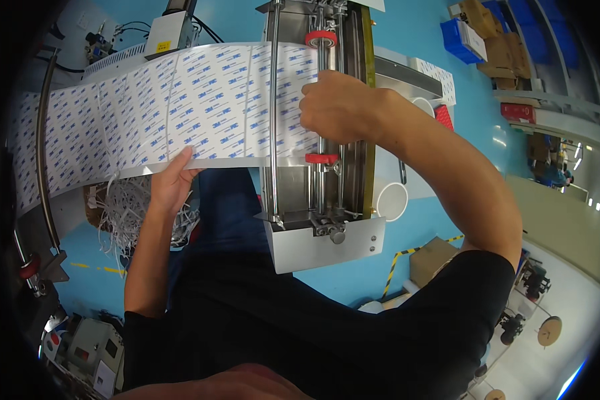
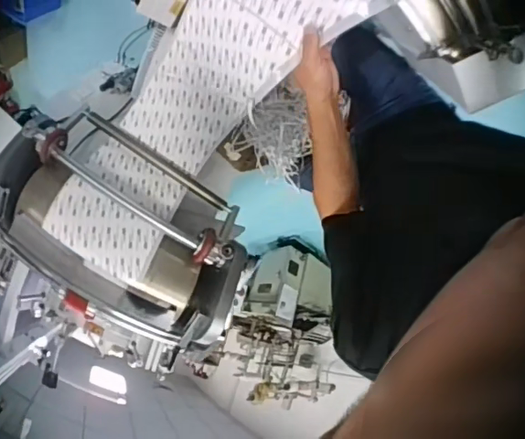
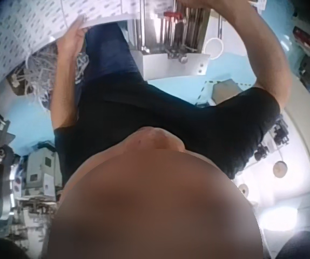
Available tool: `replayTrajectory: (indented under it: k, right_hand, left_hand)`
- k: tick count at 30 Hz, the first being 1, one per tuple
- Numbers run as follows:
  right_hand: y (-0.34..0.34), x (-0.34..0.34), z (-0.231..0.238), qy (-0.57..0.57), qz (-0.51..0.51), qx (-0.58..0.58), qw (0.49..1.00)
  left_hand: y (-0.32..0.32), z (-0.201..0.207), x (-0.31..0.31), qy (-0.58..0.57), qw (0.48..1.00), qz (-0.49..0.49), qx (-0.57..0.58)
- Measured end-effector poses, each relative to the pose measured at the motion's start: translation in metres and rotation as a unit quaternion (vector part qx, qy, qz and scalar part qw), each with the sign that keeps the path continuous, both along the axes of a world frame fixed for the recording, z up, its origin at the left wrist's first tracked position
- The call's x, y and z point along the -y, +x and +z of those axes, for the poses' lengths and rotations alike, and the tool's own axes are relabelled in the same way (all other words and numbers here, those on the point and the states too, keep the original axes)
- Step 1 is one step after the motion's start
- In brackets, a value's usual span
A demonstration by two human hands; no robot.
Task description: Operating a labeling machine, interacting with the touchscreen control panel, and removing label scrap from the rollers.
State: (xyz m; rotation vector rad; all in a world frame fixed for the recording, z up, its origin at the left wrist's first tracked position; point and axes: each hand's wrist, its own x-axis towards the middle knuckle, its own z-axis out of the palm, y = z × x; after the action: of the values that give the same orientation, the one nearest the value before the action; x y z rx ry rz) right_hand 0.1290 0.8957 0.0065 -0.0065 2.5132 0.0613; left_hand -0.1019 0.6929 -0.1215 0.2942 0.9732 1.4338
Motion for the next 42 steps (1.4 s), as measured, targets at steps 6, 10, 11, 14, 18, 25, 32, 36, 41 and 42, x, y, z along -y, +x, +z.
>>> replayTrajectory:
  k: [6,10,11,14,18,25,32,36,41,42]
  right_hand:
    - [-0.025,0.005,-0.028,-0.025,-0.033,-0.011,0.999]
    - [-0.026,0.007,-0.037,-0.021,-0.052,-0.009,0.998]
    - [-0.026,0.009,-0.037,-0.021,-0.052,-0.009,0.998]
    - [-0.024,0.011,-0.038,-0.021,-0.068,-0.033,0.997]
    - [-0.021,0.013,-0.038,-0.02,-0.063,-0.063,0.996]
    - [-0.029,0.012,-0.031,-0.016,-0.063,-0.03,0.997]
    - [-0.022,0.01,-0.043,-0.042,-0.069,-0.07,0.994]
    - [-0.024,0.011,-0.043,-0.032,-0.07,-0.063,0.995]
    - [-0.024,0.011,-0.04,-0.036,-0.071,-0.054,0.995]
    - [-0.022,0.012,-0.042,-0.039,-0.083,-0.062,0.994]
  left_hand:
    - [0.003,-0.018,-0.003,0.005,1.0,-0.017,0.004]
    - [0.003,-0.026,-0.003,-0.003,1.0,-0.016,0.006]
    - [0.003,-0.027,-0.002,-0.005,1.0,-0.013,0.005]
    - [0.004,-0.027,-0.001,-0.002,1.0,-0.007,0.014]
    - [0.005,-0.024,-0.001,0.006,1.0,-0.018,0.019]
    - [0.008,-0.027,0.001,0.017,0.999,-0.026,0.019]
    - [0.009,-0.03,-0.001,0.014,0.999,-0.028,0.033]
    - [0.007,-0.032,-0.001,0.017,0.998,-0.039,0.036]
    - [0.006,-0.03,-0.001,0.015,0.998,-0.043,0.047]
    - [0.007,-0.028,-0.001,0.012,0.998,-0.046,0.046]
